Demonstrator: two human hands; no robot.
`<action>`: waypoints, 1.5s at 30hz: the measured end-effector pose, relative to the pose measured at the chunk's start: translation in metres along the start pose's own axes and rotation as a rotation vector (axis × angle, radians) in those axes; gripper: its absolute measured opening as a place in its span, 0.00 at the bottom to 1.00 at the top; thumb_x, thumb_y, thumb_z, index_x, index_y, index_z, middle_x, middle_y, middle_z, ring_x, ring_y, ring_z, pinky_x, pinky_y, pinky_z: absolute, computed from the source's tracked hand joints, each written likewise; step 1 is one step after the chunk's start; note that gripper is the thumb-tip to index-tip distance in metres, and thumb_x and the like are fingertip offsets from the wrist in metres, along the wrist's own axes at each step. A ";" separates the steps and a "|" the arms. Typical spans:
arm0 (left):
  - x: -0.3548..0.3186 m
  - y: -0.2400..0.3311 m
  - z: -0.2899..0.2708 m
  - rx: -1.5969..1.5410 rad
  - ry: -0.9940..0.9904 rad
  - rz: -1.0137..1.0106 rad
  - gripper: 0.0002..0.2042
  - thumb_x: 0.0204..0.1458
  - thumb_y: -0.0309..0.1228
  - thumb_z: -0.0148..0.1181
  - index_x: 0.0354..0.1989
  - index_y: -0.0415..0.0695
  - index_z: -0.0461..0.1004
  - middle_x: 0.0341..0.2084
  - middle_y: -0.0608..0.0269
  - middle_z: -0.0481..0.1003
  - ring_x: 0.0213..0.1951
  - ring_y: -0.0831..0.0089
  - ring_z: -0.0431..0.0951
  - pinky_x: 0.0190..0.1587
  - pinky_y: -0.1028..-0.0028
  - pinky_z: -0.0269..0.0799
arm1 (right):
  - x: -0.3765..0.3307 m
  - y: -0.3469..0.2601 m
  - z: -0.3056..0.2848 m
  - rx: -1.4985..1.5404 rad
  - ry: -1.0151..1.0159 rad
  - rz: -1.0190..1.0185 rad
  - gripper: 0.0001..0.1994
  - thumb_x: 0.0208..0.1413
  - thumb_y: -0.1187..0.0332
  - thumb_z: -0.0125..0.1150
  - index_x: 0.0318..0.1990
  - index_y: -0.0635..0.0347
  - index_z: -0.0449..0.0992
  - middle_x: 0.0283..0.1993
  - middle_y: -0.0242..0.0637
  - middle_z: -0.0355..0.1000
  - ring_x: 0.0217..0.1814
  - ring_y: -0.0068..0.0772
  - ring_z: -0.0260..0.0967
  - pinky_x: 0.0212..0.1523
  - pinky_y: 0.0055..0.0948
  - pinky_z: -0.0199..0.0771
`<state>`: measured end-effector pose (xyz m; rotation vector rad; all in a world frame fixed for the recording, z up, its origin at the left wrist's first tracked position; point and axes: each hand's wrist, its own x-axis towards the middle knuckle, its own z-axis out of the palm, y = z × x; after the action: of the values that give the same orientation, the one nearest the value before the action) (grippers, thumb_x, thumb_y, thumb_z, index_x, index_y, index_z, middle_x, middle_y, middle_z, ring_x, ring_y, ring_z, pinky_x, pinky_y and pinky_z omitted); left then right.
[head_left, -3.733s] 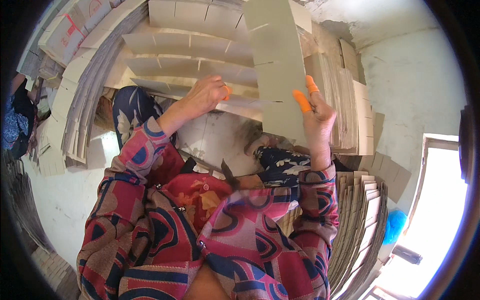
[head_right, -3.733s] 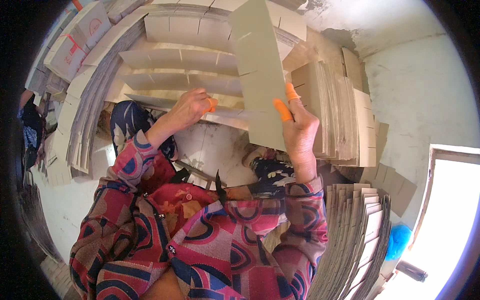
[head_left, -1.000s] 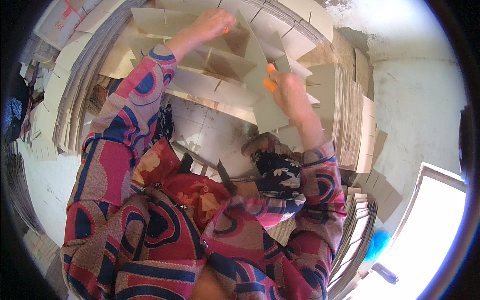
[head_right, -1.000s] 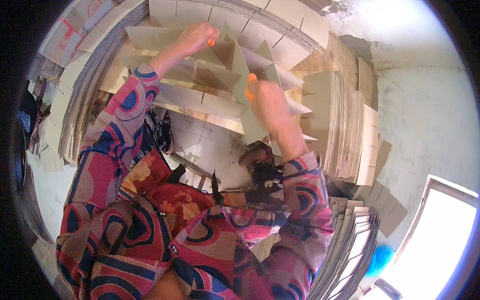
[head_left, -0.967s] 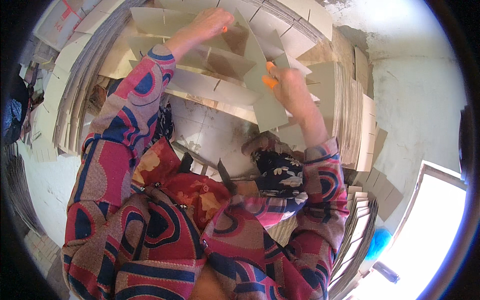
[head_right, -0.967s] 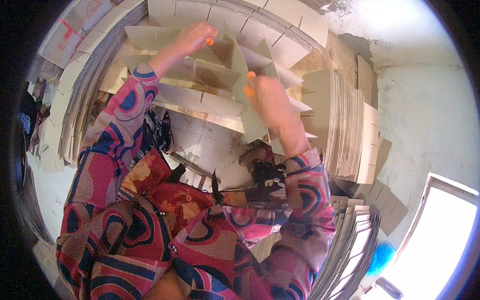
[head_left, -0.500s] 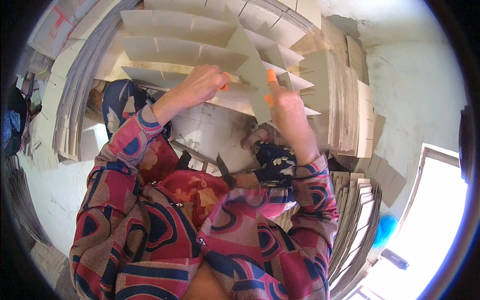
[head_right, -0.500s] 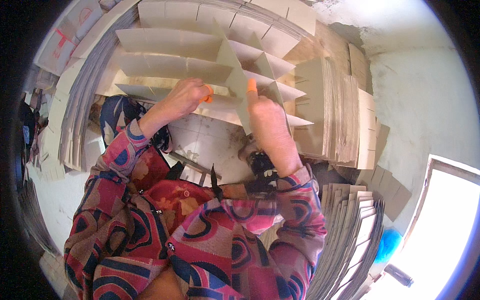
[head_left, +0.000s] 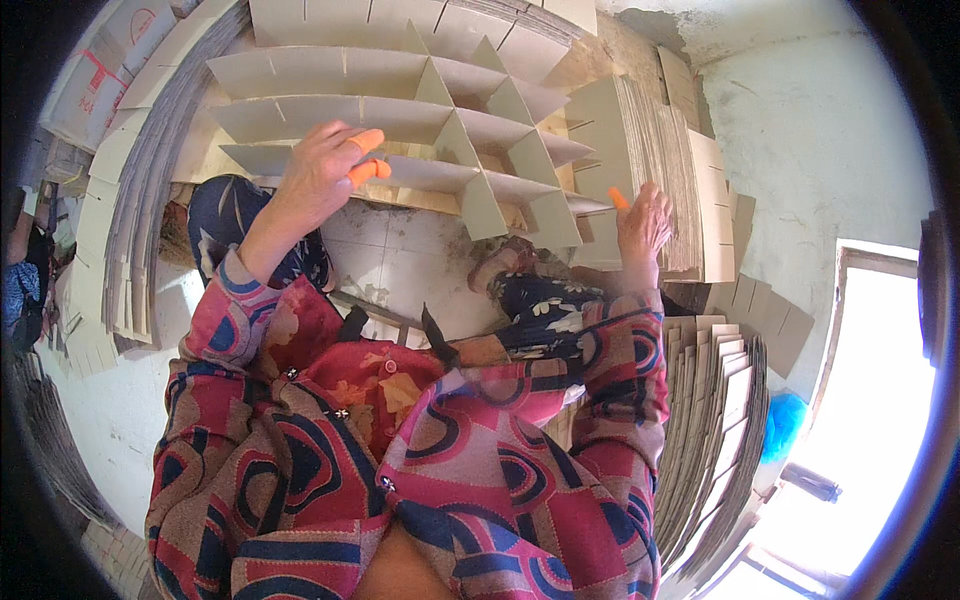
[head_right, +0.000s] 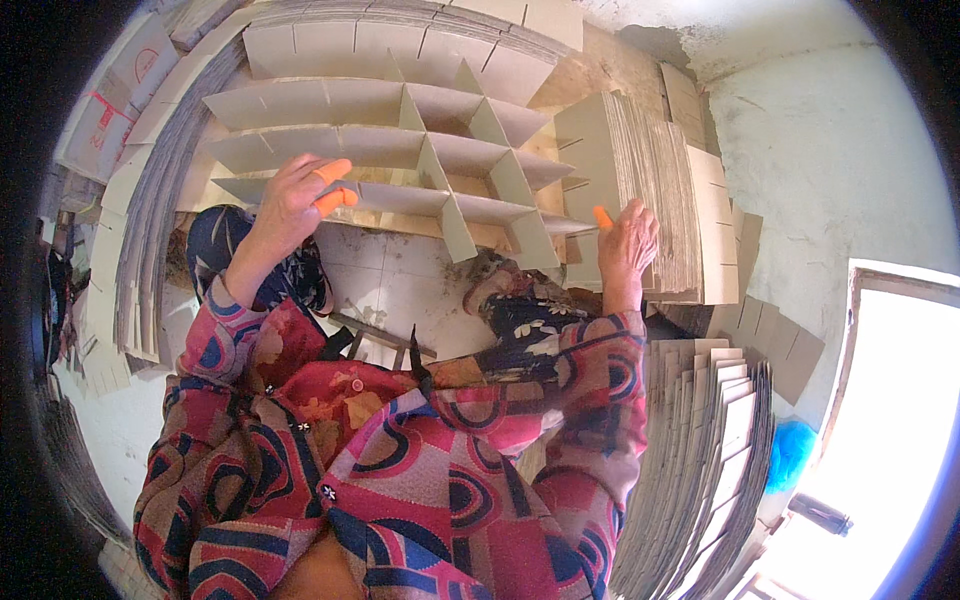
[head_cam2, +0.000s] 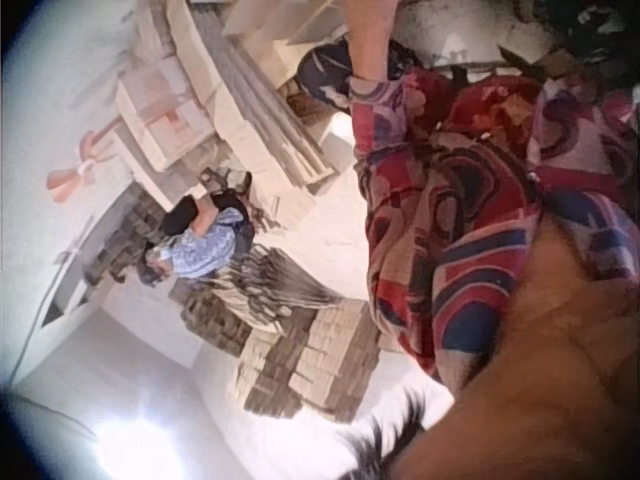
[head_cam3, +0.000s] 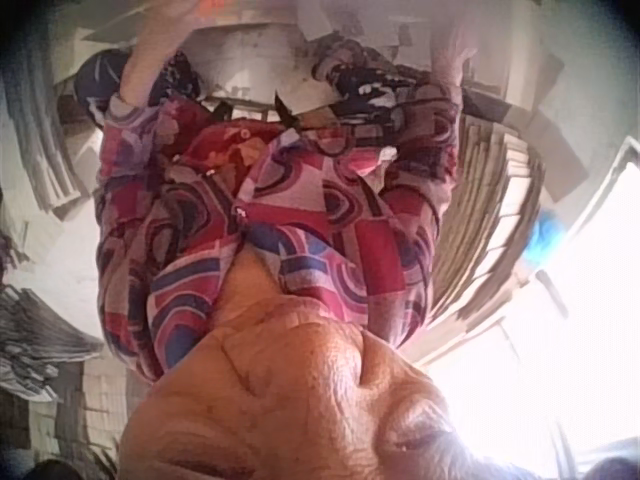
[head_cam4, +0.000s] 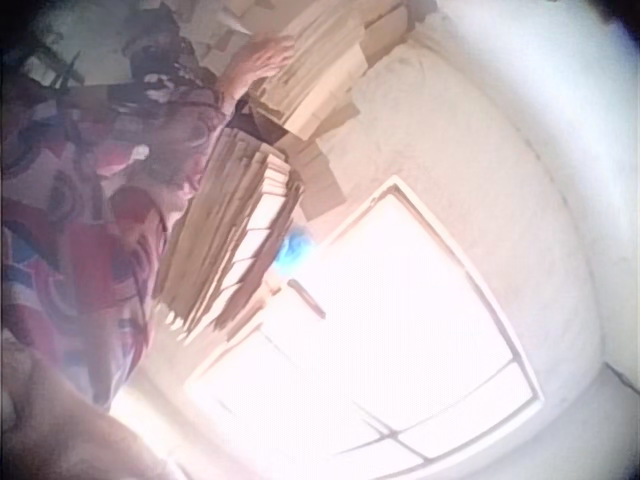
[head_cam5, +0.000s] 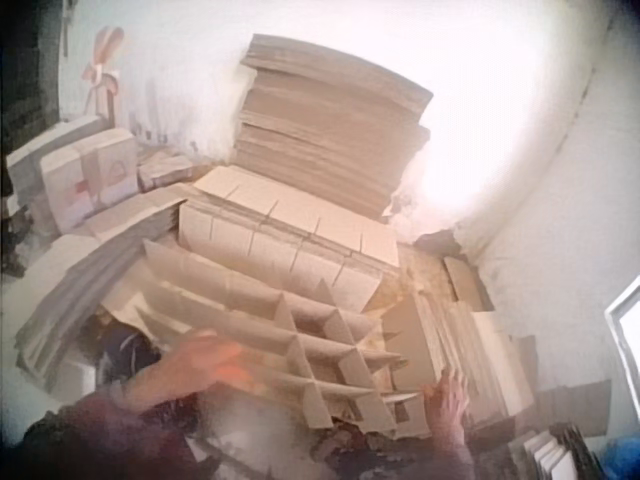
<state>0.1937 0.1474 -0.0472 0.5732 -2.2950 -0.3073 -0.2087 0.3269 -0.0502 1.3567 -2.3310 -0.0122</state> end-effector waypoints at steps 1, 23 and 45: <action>-0.004 -0.003 -0.003 0.008 0.008 -0.004 0.16 0.39 0.29 0.67 0.37 0.38 0.74 0.31 0.60 0.77 0.31 0.63 0.73 0.35 0.67 0.69 | 0.000 0.002 0.004 0.000 -0.020 -0.009 0.15 0.53 0.62 0.61 0.41 0.62 0.67 0.35 0.46 0.70 0.41 0.49 0.69 0.38 0.43 0.72; -0.030 -0.026 -0.009 0.132 0.092 -0.072 0.19 0.36 0.30 0.70 0.38 0.40 0.75 0.32 0.58 0.77 0.37 0.61 0.75 0.39 0.68 0.70 | 0.022 0.026 0.016 0.221 -0.084 0.187 0.07 0.51 0.65 0.56 0.35 0.54 0.77 0.33 0.52 0.74 0.34 0.59 0.72 0.31 0.50 0.69; -0.048 -0.051 0.000 -0.034 0.036 -0.080 0.06 0.42 0.24 0.61 0.30 0.43 0.75 0.24 0.65 0.76 0.30 0.65 0.71 0.36 0.68 0.65 | 0.033 -0.225 -0.135 1.036 0.036 -0.303 0.17 0.47 0.76 0.68 0.47 0.69 0.75 0.24 0.39 0.48 0.22 0.16 0.43 0.19 0.17 0.50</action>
<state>0.2397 0.1268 -0.0960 0.6490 -2.2322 -0.3711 0.0143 0.2110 0.0330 2.0978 -2.0969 1.2525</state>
